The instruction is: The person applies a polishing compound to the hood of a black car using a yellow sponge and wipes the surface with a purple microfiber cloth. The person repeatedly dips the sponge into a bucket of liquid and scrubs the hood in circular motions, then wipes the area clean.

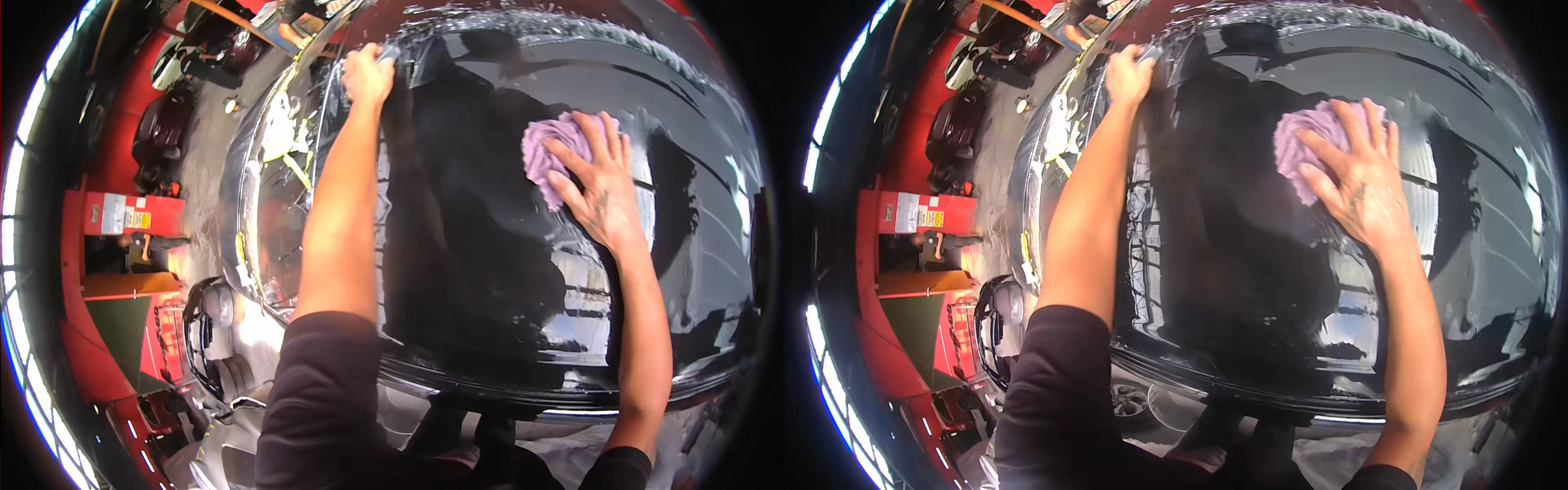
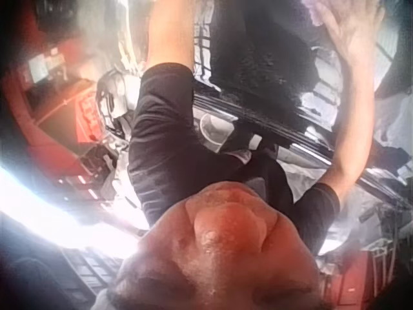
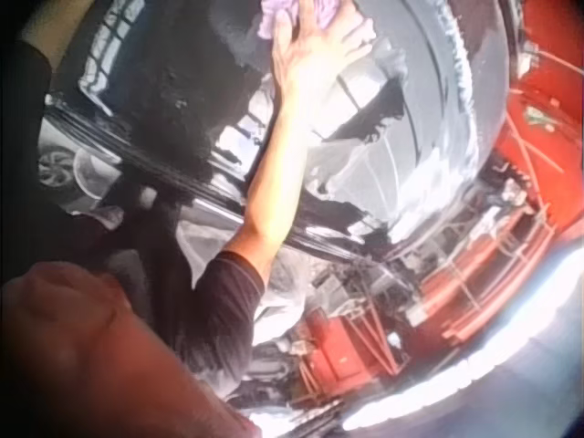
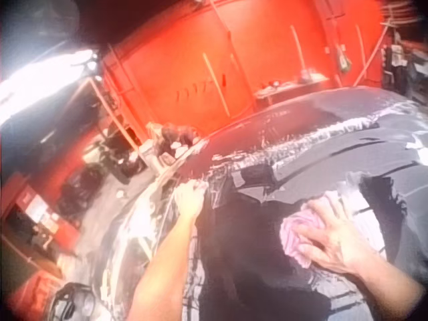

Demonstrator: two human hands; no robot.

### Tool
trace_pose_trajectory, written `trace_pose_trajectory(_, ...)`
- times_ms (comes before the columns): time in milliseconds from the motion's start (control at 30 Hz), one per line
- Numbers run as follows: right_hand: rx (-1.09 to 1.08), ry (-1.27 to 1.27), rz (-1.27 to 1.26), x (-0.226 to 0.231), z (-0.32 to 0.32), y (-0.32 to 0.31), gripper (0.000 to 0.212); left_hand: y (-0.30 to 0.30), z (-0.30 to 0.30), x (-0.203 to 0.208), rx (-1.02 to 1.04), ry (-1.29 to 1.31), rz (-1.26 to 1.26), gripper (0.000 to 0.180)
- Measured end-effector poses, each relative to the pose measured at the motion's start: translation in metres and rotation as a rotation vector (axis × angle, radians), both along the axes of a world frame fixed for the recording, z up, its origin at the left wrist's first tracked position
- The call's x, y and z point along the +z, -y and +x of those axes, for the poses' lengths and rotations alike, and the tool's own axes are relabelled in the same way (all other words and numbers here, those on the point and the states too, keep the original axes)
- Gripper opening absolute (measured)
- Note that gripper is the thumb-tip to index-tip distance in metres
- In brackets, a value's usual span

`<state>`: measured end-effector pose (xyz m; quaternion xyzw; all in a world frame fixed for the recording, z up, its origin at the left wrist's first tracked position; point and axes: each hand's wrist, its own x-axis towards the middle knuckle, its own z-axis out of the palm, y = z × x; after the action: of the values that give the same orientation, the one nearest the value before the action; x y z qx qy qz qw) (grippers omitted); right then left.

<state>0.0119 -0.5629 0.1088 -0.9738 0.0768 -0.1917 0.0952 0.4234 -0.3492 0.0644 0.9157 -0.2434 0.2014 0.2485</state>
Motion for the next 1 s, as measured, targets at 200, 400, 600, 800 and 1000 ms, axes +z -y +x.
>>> trace_pose_trajectory(200, -0.111, -0.075, -0.101, -0.001, -0.008, 0.017, 0.044, -0.078, -0.137, -0.021, -0.198, -0.041, -0.100, 0.035)
trace_pose_trajectory(400, -0.081, -0.078, -0.180, -0.018, -0.001, 0.029, 0.047, -0.130, -0.124, -0.019, -0.290, 0.066, -0.123, 0.036)
trace_pose_trajectory(600, 0.004, -0.096, -0.177, -0.033, 0.004, 0.039, 0.052, -0.033, 0.050, -0.051, 0.056, 0.028, -0.108, 0.032)
trace_pose_trajectory(800, -0.029, -0.074, -0.226, -0.030, -0.002, 0.040, 0.051, -0.195, -0.162, -0.037, -0.186, 0.023, -0.121, 0.039)
trace_pose_trajectory(1000, -0.004, -0.124, -0.167, -0.017, 0.009, 0.021, 0.048, -0.142, -0.016, -0.045, -0.106, 0.045, -0.065, 0.038)
